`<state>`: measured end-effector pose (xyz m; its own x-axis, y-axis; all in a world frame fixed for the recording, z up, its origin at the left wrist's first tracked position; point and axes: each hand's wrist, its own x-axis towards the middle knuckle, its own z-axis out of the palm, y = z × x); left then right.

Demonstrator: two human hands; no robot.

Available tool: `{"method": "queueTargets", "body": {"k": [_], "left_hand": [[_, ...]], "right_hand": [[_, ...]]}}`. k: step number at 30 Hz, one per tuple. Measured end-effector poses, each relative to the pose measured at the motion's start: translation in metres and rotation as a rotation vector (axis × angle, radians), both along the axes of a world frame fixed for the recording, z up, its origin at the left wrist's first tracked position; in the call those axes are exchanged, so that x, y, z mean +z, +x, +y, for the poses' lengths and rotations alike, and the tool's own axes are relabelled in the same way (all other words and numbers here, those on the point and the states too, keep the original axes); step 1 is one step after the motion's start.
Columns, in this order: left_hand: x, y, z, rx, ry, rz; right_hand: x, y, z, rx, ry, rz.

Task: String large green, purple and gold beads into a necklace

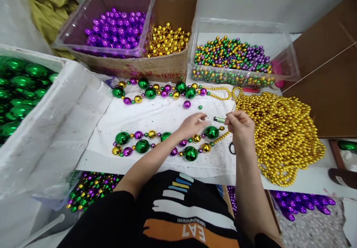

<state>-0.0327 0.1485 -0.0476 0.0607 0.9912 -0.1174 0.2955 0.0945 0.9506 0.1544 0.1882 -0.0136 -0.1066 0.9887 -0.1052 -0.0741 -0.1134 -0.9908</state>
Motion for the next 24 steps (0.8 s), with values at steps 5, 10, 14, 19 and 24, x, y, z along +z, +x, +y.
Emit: {"method": "queueTargets", "body": {"k": [5, 10, 14, 19, 24], "left_hand": [[-0.001, -0.041, 0.031, 0.437, 0.047, 0.251], [-0.004, -0.043, 0.048, 0.328, -0.048, 0.285], [0.003, -0.046, 0.042, 0.352, -0.237, -0.296], [0.017, -0.055, 0.022, 0.348, -0.252, -0.855], [0.021, -0.053, 0.016, 0.495, -0.207, -0.99]], "right_hand": [[-0.014, 0.004, -0.024, 0.156, -0.156, -0.11], [-0.02, -0.004, -0.041, 0.185, -0.216, -0.102], [-0.022, 0.002, -0.047, 0.171, -0.182, -0.153], [-0.022, 0.008, -0.055, 0.202, -0.122, -0.191], [-0.014, 0.001, -0.067, 0.246, -0.075, -0.232]]}}
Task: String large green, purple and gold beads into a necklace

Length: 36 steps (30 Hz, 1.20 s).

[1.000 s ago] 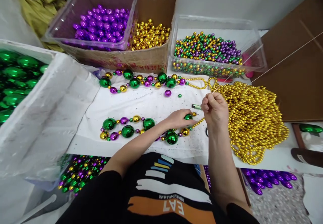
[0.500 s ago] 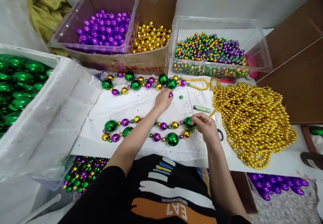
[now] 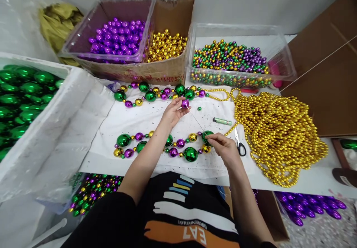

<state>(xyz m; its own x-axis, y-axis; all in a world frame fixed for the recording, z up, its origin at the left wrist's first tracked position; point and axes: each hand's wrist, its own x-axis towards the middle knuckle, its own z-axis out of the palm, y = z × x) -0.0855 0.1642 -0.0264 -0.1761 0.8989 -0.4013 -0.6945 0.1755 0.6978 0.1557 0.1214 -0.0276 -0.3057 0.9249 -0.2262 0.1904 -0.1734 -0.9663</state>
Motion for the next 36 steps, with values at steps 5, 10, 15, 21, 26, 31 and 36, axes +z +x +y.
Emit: {"method": "queueTargets", "body": {"k": [5, 10, 15, 21, 26, 31, 36], "left_hand": [[0.0023, 0.0022, 0.0001, 0.085, 0.024, -0.135], [0.0047, 0.0031, -0.001, 0.141, -0.038, -0.232], [0.0038, 0.0025, -0.0014, 0.134, -0.078, -0.307], [0.0023, 0.002, -0.0031, 0.113, -0.073, -0.298], [0.0013, 0.0028, -0.0047, 0.114, -0.067, -0.3], [0.0007, 0.003, -0.0062, 0.123, -0.061, -0.291], [0.0015, 0.006, -0.0092, 0.117, -0.02, -0.279]], "right_hand": [[0.0032, -0.0039, -0.0057, 0.003, 0.054, -0.03], [0.0008, -0.0027, -0.0069, 0.023, 0.069, -0.05], [-0.0014, -0.0017, -0.0086, 0.032, 0.079, -0.058], [-0.0015, -0.0025, -0.0097, 0.026, 0.079, -0.055], [0.001, -0.0027, -0.0108, 0.019, 0.069, -0.052], [0.0017, -0.0026, -0.0111, 0.018, 0.064, -0.052], [-0.0012, -0.0037, -0.0116, 0.018, 0.06, -0.047]]}}
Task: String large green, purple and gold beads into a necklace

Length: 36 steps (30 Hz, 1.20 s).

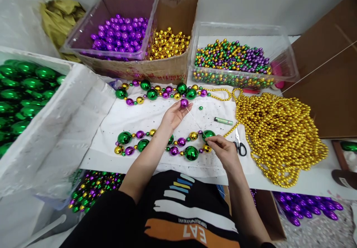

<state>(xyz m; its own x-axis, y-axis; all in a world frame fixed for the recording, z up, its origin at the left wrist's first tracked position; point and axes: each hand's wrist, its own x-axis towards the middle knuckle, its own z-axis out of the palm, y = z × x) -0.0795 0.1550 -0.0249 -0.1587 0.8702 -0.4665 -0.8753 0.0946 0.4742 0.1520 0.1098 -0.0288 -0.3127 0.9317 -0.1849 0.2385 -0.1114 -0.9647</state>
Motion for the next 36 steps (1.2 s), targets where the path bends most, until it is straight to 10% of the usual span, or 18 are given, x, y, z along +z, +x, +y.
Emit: {"method": "queueTargets", "body": {"k": [18, 29, 36], "left_hand": [[-0.01, 0.022, -0.021, -0.242, 0.189, 0.068], [-0.031, 0.046, 0.056, -0.388, -0.028, 1.244], [-0.027, 0.04, 0.056, -0.464, -0.029, 1.026]], "right_hand": [[-0.018, -0.015, 0.001, -0.099, -0.033, 0.072], [-0.016, 0.005, -0.001, -0.214, -0.001, 0.023], [-0.013, 0.015, -0.002, -0.23, -0.058, 0.027]]}}
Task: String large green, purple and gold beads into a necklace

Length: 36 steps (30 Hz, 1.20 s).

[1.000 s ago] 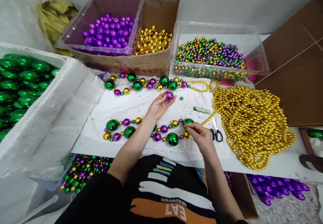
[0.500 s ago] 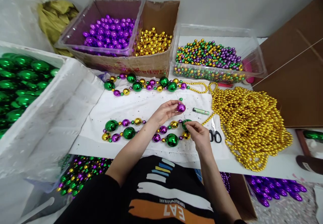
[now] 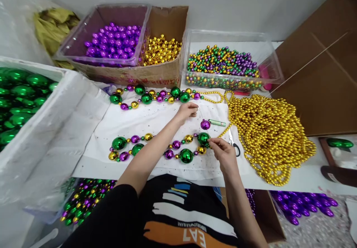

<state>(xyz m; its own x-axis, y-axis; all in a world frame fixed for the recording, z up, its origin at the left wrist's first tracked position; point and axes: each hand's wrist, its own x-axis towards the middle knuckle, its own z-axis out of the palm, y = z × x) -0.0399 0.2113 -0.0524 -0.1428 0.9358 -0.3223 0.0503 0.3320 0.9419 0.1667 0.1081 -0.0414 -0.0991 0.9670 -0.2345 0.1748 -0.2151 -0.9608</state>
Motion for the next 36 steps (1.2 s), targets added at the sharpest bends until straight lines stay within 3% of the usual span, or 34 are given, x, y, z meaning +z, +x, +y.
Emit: {"method": "queueTargets", "body": {"k": [4, 7, 15, 36], "left_hand": [[0.009, -0.027, -0.023, 0.065, -0.036, -0.617], [0.014, -0.039, -0.038, 0.154, -0.045, -0.827], [0.014, -0.046, -0.052, 0.261, 0.006, -0.829], [0.015, -0.045, -0.06, 0.212, 0.122, -0.685]], "right_hand": [[0.001, -0.001, -0.003, 0.032, -0.042, 0.016], [0.002, -0.006, -0.006, 0.072, -0.033, 0.021], [0.007, -0.012, -0.014, 0.154, 0.005, -0.002], [0.003, -0.014, -0.013, 0.174, -0.011, -0.008]]}}
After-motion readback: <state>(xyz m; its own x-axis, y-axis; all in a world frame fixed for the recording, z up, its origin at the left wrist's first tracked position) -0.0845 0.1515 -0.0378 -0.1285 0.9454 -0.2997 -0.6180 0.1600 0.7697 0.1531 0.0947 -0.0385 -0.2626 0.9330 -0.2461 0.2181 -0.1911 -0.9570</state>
